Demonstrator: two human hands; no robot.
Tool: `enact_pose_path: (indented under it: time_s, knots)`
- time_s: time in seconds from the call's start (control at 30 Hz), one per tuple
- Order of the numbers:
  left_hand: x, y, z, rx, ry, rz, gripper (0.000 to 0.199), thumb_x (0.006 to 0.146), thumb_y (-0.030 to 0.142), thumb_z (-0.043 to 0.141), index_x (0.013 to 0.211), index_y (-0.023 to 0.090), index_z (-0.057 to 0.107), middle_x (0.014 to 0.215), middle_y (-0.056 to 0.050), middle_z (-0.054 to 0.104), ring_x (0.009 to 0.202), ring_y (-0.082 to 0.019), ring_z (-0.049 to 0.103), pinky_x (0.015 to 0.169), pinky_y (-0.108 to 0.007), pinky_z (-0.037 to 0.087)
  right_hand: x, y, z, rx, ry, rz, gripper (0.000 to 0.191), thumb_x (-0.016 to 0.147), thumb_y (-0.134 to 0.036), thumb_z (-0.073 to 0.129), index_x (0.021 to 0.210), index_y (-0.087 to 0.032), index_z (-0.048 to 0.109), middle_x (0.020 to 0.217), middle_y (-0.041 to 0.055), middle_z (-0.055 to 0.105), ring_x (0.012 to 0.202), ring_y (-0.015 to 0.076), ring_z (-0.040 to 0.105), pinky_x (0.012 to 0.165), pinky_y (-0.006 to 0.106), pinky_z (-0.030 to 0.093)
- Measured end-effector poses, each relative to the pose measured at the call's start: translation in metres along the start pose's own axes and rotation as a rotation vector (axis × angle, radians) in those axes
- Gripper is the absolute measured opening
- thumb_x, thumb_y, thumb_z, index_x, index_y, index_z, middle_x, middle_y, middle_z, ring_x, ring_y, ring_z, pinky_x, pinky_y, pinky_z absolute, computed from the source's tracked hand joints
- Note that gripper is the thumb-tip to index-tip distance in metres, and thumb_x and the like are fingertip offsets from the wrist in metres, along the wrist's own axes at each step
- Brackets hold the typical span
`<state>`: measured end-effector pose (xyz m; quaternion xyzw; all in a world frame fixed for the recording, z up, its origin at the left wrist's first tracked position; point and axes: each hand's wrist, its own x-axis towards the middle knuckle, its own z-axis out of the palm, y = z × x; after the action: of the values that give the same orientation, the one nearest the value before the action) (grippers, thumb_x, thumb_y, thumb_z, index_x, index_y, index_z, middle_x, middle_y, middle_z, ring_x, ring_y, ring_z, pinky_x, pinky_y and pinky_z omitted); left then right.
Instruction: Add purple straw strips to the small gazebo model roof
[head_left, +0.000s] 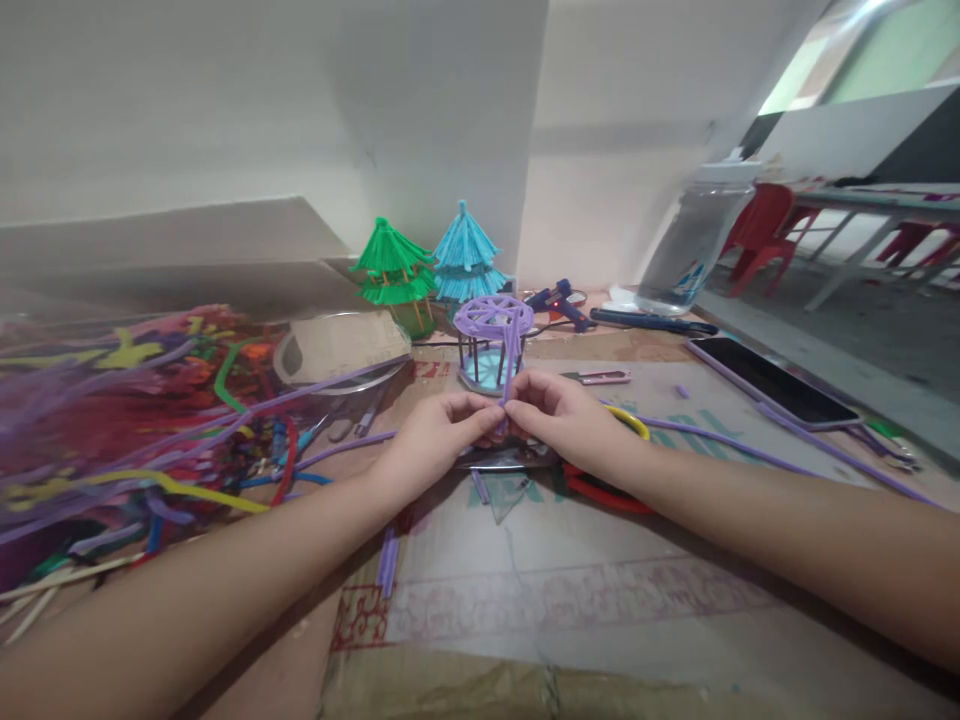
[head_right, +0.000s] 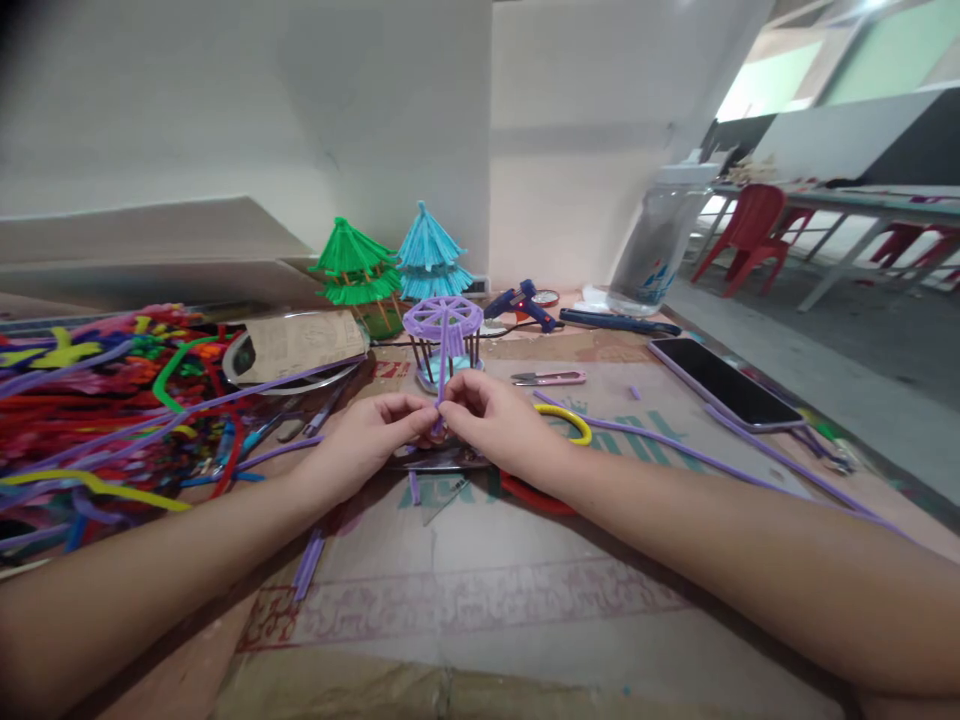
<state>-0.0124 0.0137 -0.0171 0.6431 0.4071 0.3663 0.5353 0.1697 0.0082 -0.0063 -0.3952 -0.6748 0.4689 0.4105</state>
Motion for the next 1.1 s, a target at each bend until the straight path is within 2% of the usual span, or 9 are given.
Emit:
enact_pose_path:
  time_s: [0.17, 0.3, 0.43, 0.67, 0.9, 1.1]
  knots:
    - [-0.0016, 0.0011, -0.0002, 0.122, -0.007, -0.003, 0.03, 0.081, 0.046, 0.067, 0.09, 0.018, 0.073, 0.081, -0.001, 0.071, 0.071, -0.013, 0.06, 0.069, -0.025, 0.045, -0.0014, -0.0028, 0.0003, 0.032, -0.011, 0.01, 0.017, 0.081, -0.034, 0.06, 0.083, -0.02, 0.051, 0.067, -0.0051, 0.053, 0.058, 0.0098, 0.049, 0.054, 0.024, 0.036]
    - [-0.0031, 0.0033, 0.0009, 0.162, -0.042, 0.015, 0.026, 0.082, 0.042, 0.066, 0.087, 0.018, 0.073, 0.082, -0.002, 0.072, 0.072, -0.014, 0.062, 0.068, -0.025, 0.045, -0.0026, -0.0057, 0.0008, 0.031, 0.005, 0.016, 0.023, 0.081, -0.04, 0.062, 0.082, -0.02, 0.051, 0.067, -0.0046, 0.052, 0.059, 0.0108, 0.05, 0.054, 0.024, 0.038]
    - [-0.0036, 0.0057, 0.0011, 0.155, -0.071, 0.024, 0.028, 0.082, 0.044, 0.065, 0.086, 0.017, 0.072, 0.082, -0.003, 0.072, 0.073, -0.014, 0.063, 0.069, -0.026, 0.046, -0.0019, -0.0058, -0.0001, -0.018, 0.024, 0.009, 0.025, 0.079, -0.042, 0.065, 0.08, -0.019, 0.056, 0.068, -0.0038, 0.054, 0.059, 0.0103, 0.048, 0.054, 0.024, 0.038]
    - [-0.0026, 0.0055, 0.0011, 0.079, -0.063, 0.032, 0.029, 0.083, 0.045, 0.065, 0.08, 0.017, 0.072, 0.078, -0.002, 0.071, 0.071, -0.014, 0.063, 0.069, -0.025, 0.047, -0.0006, -0.0044, -0.0021, -0.006, 0.012, 0.003, 0.018, 0.083, -0.035, 0.061, 0.081, -0.018, 0.055, 0.063, -0.0052, 0.052, 0.054, 0.0095, 0.048, 0.051, 0.023, 0.037]
    - [-0.0022, 0.0075, 0.0031, -0.029, -0.077, -0.001, 0.027, 0.083, 0.042, 0.065, 0.082, 0.016, 0.073, 0.084, -0.005, 0.072, 0.074, -0.015, 0.063, 0.071, -0.026, 0.048, -0.0003, -0.005, -0.003, -0.061, 0.01, 0.009, 0.023, 0.09, -0.038, 0.052, 0.081, -0.018, 0.057, 0.065, -0.001, 0.059, 0.059, 0.0113, 0.052, 0.055, 0.025, 0.041]
    - [-0.0041, 0.0078, 0.0026, 0.023, -0.064, -0.002, 0.027, 0.082, 0.043, 0.067, 0.09, 0.018, 0.073, 0.087, -0.004, 0.073, 0.077, -0.015, 0.064, 0.072, -0.027, 0.046, 0.0002, -0.0033, -0.0031, -0.064, 0.043, 0.011, 0.021, 0.088, -0.037, 0.055, 0.079, -0.019, 0.057, 0.06, -0.0037, 0.054, 0.055, 0.0104, 0.049, 0.052, 0.024, 0.038]
